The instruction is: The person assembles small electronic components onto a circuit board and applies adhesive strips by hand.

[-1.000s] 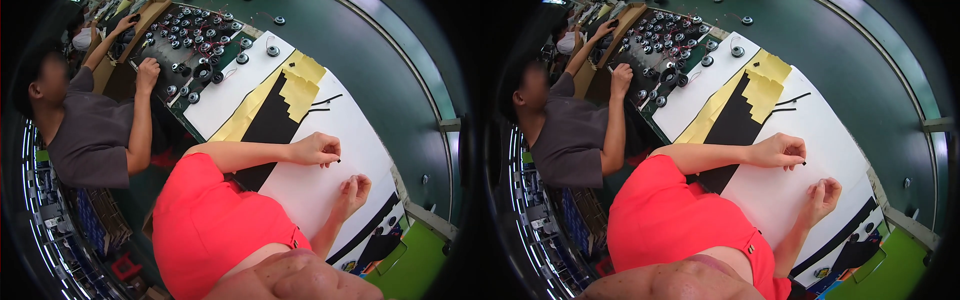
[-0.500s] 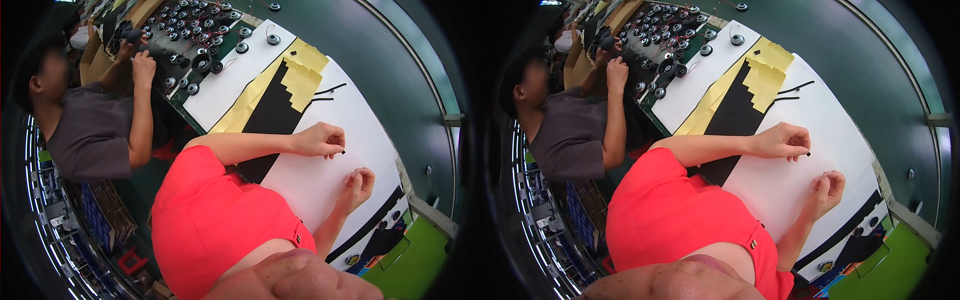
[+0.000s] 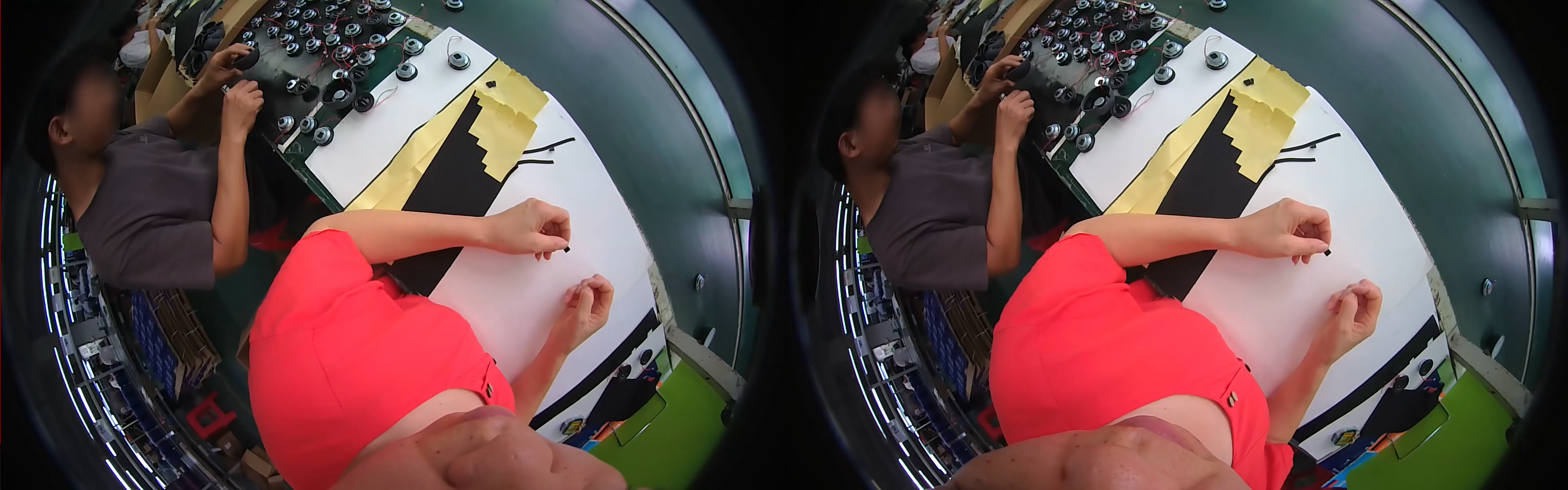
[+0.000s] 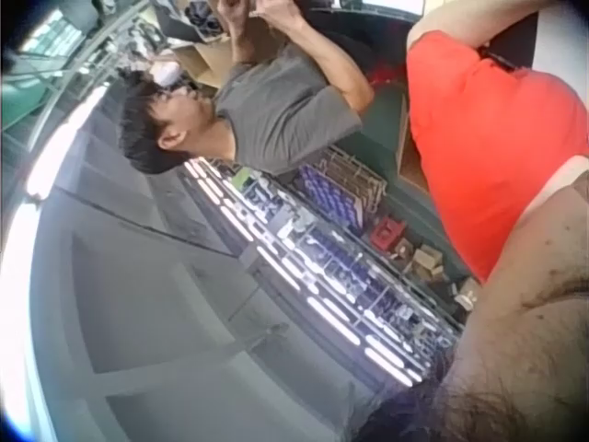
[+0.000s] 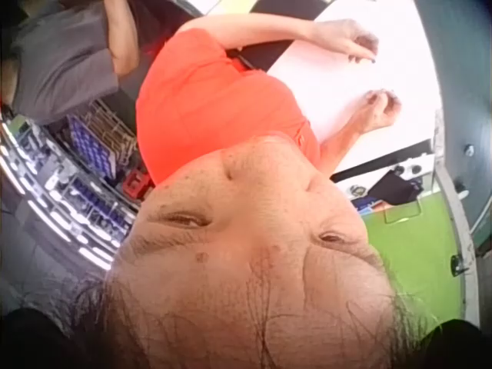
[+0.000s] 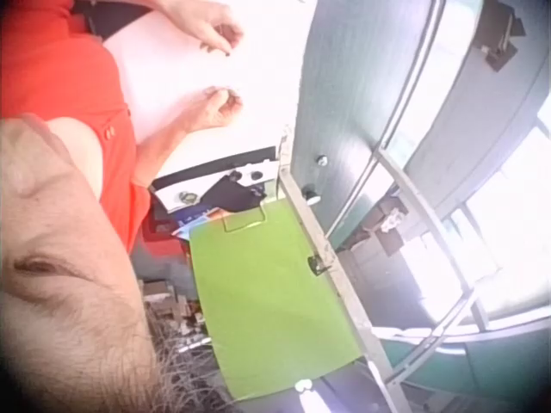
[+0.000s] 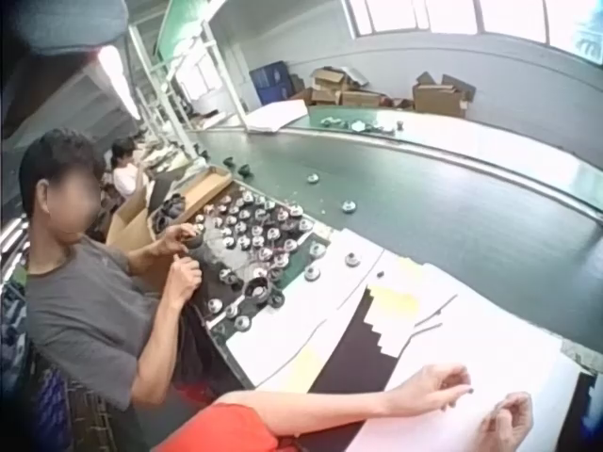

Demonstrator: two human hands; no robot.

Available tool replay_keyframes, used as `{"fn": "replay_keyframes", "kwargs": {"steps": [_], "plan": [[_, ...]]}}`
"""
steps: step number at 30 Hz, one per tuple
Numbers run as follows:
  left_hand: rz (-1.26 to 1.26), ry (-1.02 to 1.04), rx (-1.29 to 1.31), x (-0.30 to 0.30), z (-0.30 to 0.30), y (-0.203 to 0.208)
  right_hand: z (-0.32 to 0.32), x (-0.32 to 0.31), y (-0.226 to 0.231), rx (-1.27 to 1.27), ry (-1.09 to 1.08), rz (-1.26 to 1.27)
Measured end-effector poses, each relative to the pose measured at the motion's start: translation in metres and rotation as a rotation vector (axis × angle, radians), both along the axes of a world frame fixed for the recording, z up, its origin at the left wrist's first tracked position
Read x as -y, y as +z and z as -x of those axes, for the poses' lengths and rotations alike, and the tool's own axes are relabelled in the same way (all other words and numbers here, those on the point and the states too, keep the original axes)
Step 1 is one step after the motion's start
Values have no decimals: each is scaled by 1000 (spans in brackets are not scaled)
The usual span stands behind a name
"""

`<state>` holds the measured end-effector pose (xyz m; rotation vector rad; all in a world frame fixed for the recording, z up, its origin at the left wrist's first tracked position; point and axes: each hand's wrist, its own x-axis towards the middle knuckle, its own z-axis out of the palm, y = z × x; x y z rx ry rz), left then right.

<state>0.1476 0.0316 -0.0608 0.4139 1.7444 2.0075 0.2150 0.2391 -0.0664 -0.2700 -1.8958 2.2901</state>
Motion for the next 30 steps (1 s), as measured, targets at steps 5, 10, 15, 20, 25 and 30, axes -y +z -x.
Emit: {"fn": "replay_keyframes", "kwargs": {"steps": [5,10,15,20,25,30], "plan": [[-5,9,12,0,0,-1,1,2,2,20,-48,-44],[-16,23,4,-1,1,-1,1,6,9,8,-38,-92],[-22,24,-1,-1,1,-3,0,2,3,18,-5,-12],[-19,13,12,1,1,0,-1,-3,2,44,-7,96],[-18,-1,16,1,1,-1,-1,2,3,27,-45,37],[-69,19,75,0,4,-4,0,-3,-2,-35,-20,-26]]}}
